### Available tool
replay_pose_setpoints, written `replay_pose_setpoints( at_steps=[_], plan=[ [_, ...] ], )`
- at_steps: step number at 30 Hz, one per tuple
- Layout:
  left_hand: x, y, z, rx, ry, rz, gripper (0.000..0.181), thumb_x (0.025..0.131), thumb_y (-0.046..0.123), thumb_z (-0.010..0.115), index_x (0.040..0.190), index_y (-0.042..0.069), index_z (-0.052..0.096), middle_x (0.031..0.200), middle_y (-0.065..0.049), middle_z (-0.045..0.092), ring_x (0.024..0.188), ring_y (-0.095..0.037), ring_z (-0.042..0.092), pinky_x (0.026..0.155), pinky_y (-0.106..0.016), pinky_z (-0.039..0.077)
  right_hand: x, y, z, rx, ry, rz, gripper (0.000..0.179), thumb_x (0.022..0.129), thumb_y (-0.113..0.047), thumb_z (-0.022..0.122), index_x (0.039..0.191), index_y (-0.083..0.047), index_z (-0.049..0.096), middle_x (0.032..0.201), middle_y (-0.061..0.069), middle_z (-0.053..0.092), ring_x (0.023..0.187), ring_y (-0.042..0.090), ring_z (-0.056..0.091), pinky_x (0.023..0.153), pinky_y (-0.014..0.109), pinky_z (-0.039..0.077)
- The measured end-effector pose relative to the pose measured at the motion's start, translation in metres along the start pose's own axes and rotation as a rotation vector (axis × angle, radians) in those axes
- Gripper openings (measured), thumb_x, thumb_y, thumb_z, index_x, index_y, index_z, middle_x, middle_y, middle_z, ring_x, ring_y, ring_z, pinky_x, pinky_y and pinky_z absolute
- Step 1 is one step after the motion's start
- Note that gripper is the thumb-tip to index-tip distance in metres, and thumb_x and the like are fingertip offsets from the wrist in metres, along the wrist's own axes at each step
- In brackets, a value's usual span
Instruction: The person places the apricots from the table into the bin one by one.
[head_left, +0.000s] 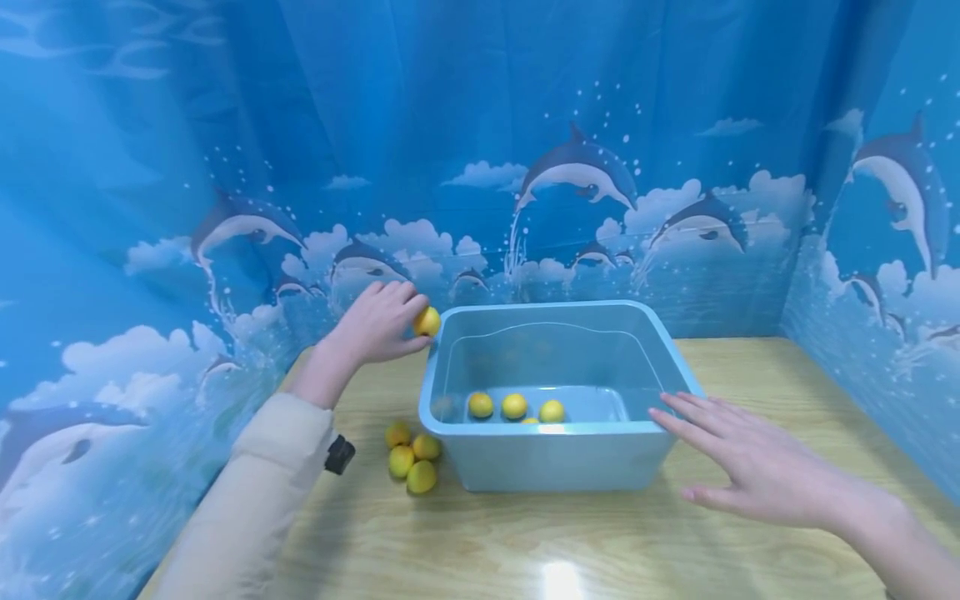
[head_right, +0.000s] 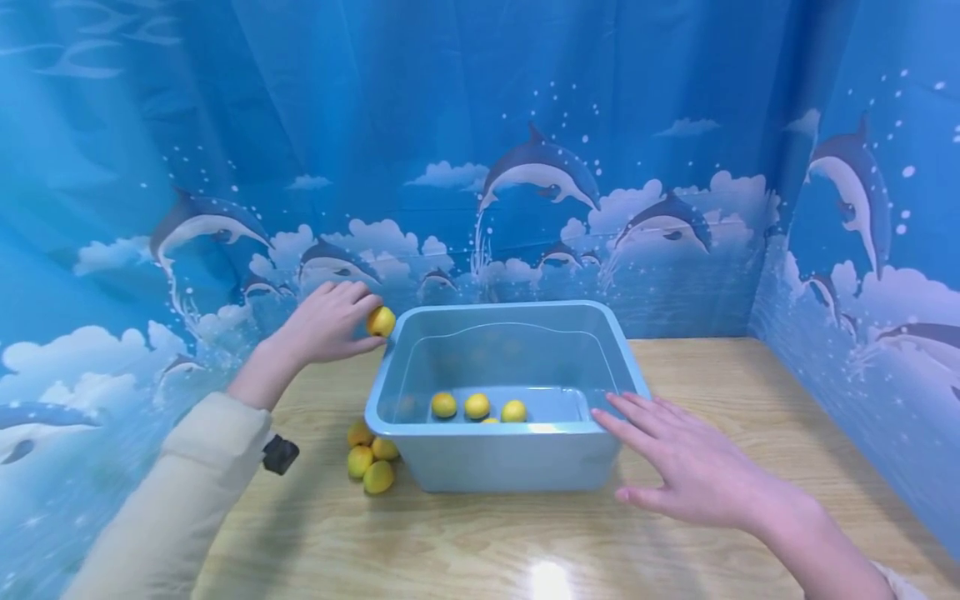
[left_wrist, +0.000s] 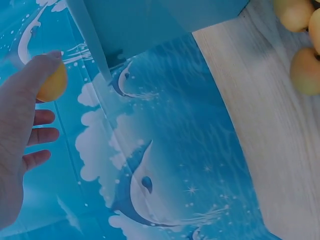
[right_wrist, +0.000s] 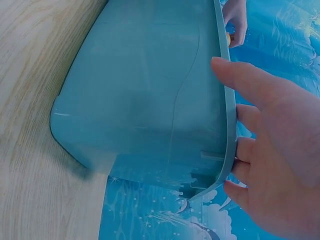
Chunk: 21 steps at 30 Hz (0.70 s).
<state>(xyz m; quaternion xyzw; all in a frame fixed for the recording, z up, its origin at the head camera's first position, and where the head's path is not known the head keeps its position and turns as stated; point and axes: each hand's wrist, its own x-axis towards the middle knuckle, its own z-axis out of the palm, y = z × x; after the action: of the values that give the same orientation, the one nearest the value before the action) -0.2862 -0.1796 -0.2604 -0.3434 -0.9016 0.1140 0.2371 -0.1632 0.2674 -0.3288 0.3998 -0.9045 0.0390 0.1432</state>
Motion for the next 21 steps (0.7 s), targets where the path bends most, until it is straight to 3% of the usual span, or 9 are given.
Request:
replay_pose_setpoints(
  at_steps=[5,15,21],
  plan=[
    [0.01,0.001,-0.005,0.013,-0.007,0.032,0.041,0.078,0.043,0.07,0.097,0.009,0.056,0.084,-0.005,0.048,0.074,-0.021,0.045,0.067,-0.035,0.039,0.0,0.0,0.001,0.011,-0.002,0.003,0.08,0.081,-0.05,0.064,0.147,-0.024,0.026,0.143,0.013,0.037,0.129,0.03,0.036,0.103,0.01,-0.005],
    [0.045,0.004,-0.025,0.044,-0.122,-0.007,0.042,0.082,0.045,0.065,0.105,0.01,0.057,0.092,-0.006,0.051,0.085,-0.023,0.047,0.076,-0.037,0.039,-0.001,0.002,0.002,0.014,0.026,-0.001,0.082,0.077,-0.044,0.071,0.145,-0.021,0.031,0.142,0.012,0.039,0.129,0.03,0.037,0.103,0.01,-0.004],
    [0.056,0.007,-0.028,0.044,-0.151,-0.009,0.045,0.083,0.048,0.063,0.106,0.011,0.056,0.09,-0.005,0.05,0.083,-0.022,0.046,0.074,-0.035,0.038,0.0,0.002,0.003,0.012,0.022,0.003,0.081,0.078,-0.046,0.07,0.145,-0.022,0.031,0.142,0.013,0.039,0.126,0.034,0.039,0.102,0.01,-0.005]
  ],
)
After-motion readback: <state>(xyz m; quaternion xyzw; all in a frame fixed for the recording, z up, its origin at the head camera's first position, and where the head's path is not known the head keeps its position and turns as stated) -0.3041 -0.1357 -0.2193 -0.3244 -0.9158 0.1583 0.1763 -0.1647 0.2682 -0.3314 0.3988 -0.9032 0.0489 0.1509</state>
